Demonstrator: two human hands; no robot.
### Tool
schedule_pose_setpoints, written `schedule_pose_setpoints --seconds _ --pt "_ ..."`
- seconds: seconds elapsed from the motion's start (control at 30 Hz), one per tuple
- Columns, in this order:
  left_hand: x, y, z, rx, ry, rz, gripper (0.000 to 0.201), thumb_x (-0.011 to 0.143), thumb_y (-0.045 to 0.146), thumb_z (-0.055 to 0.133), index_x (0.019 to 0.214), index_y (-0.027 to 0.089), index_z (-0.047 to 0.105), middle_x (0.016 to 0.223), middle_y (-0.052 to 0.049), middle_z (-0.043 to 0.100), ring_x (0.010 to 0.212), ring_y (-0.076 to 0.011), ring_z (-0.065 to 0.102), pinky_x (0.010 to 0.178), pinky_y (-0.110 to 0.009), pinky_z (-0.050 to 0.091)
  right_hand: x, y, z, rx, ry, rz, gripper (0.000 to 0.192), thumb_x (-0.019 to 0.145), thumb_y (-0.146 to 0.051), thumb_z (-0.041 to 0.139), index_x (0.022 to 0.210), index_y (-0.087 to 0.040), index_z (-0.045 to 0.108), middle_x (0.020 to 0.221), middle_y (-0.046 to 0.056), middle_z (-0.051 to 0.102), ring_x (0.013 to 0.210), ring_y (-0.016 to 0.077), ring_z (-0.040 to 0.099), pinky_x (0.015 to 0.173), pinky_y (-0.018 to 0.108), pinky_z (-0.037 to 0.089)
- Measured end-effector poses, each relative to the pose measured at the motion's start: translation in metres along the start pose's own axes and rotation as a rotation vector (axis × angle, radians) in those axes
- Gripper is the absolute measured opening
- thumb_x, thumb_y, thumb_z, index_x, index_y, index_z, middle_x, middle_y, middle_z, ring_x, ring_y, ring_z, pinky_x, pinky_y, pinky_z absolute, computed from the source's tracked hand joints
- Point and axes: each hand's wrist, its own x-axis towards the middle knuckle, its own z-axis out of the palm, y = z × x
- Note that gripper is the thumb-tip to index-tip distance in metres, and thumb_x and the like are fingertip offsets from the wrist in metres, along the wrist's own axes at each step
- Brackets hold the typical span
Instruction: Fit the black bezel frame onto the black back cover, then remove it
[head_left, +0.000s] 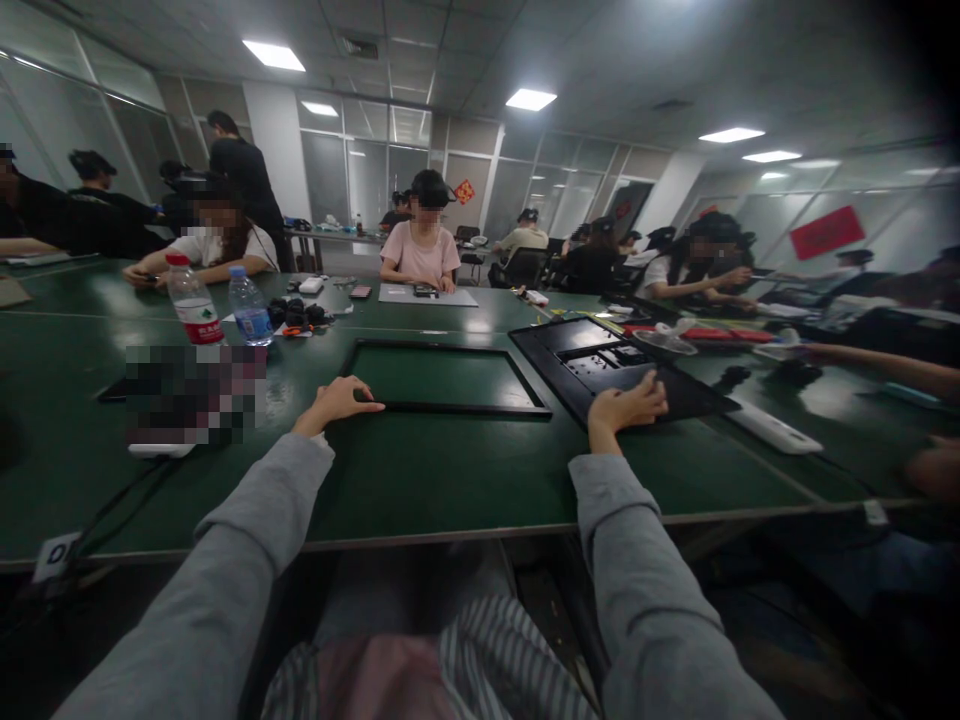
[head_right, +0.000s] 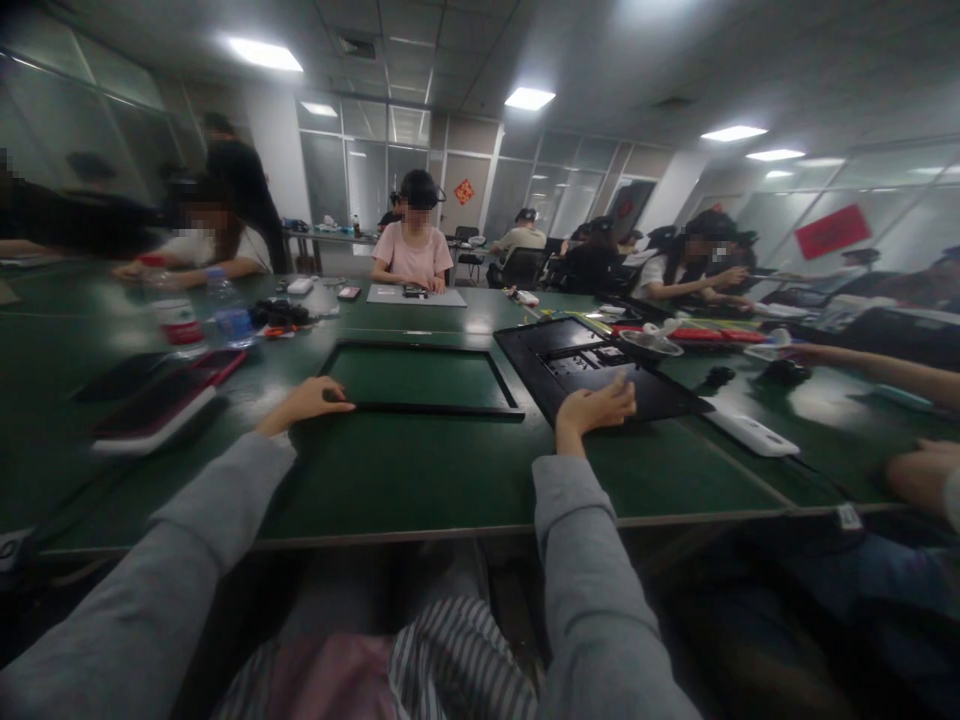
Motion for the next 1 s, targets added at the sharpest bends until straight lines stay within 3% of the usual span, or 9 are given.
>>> schedule_pose_setpoints --seconds 0.07,0.13,0.23,0.33,0.4,0.6,0.77,0.9,1.0 --pt "0.001 -0.001 -0.001 -0.018 -0.053 0.007 0.056 0.065 0.08 0.081 0.089 0.029 0.081 0.109 -0.007 0.075 0.115 -0.0328 0.065 0.105 -0.047 0.047 0.015 0.015 -0.005 0.045 0.151 0.139 0.083 0.079 -0.007 0.045 0.162 -0.014 0.041 0.158 0.028 0.042 0.15 0.0397 0.038 0.121 0.063 0.031" --pt "0.002 -0.002 0.001 -0.022 -0.054 -0.009 0.056 0.064 0.079 0.083 0.088 0.028 0.08 0.108 -0.008 0.075 0.115 -0.0338 0.066 0.104 -0.047 0.048 0.025 0.028 -0.007 0.079 0.214 0.313 0.085 0.08 -0.008 0.044 0.164 -0.009 0.034 0.158 0.032 0.039 0.154 0.0411 0.036 0.125 0.064 0.024" --pt "0.006 -0.007 0.004 -0.006 -0.016 -0.099 0.055 0.07 0.075 0.081 0.093 0.025 0.08 0.112 -0.01 0.076 0.117 -0.036 0.066 0.102 -0.048 0.049 0.029 0.038 -0.006 0.167 0.095 0.523 0.076 0.093 -0.015 0.039 0.167 -0.006 0.025 0.159 0.035 0.039 0.155 0.0369 0.039 0.127 0.054 0.027" --pt "0.01 -0.015 0.008 -0.014 -0.001 -0.157 0.055 0.075 0.073 0.078 0.102 0.025 0.079 0.119 -0.012 0.076 0.117 -0.0351 0.067 0.098 -0.044 0.05 0.023 0.033 -0.006 0.236 -0.068 0.61 0.077 0.096 -0.012 0.032 0.171 -0.01 0.014 0.158 0.03 0.047 0.149 0.0281 0.05 0.126 0.043 0.034" --pt "0.013 -0.02 0.01 -0.056 -0.007 -0.148 0.055 0.075 0.073 0.076 0.101 0.025 0.079 0.119 -0.011 0.077 0.114 -0.0333 0.069 0.095 -0.041 0.052 0.018 0.025 -0.007 0.223 -0.133 0.63 0.086 0.093 -0.009 0.036 0.173 -0.014 0.005 0.159 0.027 0.048 0.149 0.0265 0.051 0.126 0.043 0.035" --pt "0.018 -0.031 0.015 -0.234 0.087 -0.151 0.056 0.069 0.075 0.077 0.095 0.025 0.081 0.11 -0.01 0.079 0.106 -0.0311 0.072 0.097 -0.04 0.053 0.003 0.007 -0.005 0.24 -0.267 0.489 0.095 0.092 -0.016 0.045 0.172 -0.009 -0.007 0.164 0.028 0.04 0.154 0.029 0.043 0.129 0.045 0.033" --pt "0.019 -0.029 0.014 -0.396 0.229 -0.182 0.062 0.064 0.077 0.079 0.093 0.022 0.08 0.106 -0.012 0.08 0.104 -0.0324 0.073 0.097 -0.042 0.053 -0.007 0.003 0.007 0.276 -0.287 0.458 0.1 0.083 -0.009 0.049 0.172 -0.01 0.003 0.164 0.02 0.044 0.153 0.0225 0.044 0.129 0.039 0.031" --pt "0.018 -0.023 0.011 -0.528 0.322 -0.247 0.068 0.057 0.073 0.086 0.094 0.017 0.078 0.106 -0.015 0.079 0.105 -0.0327 0.073 0.098 -0.042 0.054 -0.016 -0.002 0.017 0.332 -0.391 0.401 0.102 0.078 -0.015 0.061 0.171 -0.015 0.019 0.151 0.014 0.058 0.139 0.0236 0.058 0.12 0.042 0.045" --pt "0.017 -0.02 0.007 -0.541 0.355 -0.259 0.067 0.059 0.071 0.087 0.098 0.016 0.078 0.109 -0.014 0.079 0.108 -0.0316 0.072 0.099 -0.041 0.054 -0.024 -0.009 0.023 0.492 -0.542 0.168 0.094 0.076 -0.023 0.065 0.166 -0.022 0.035 0.13 0.009 0.07 0.114 0.0234 0.07 0.1 0.043 0.06"
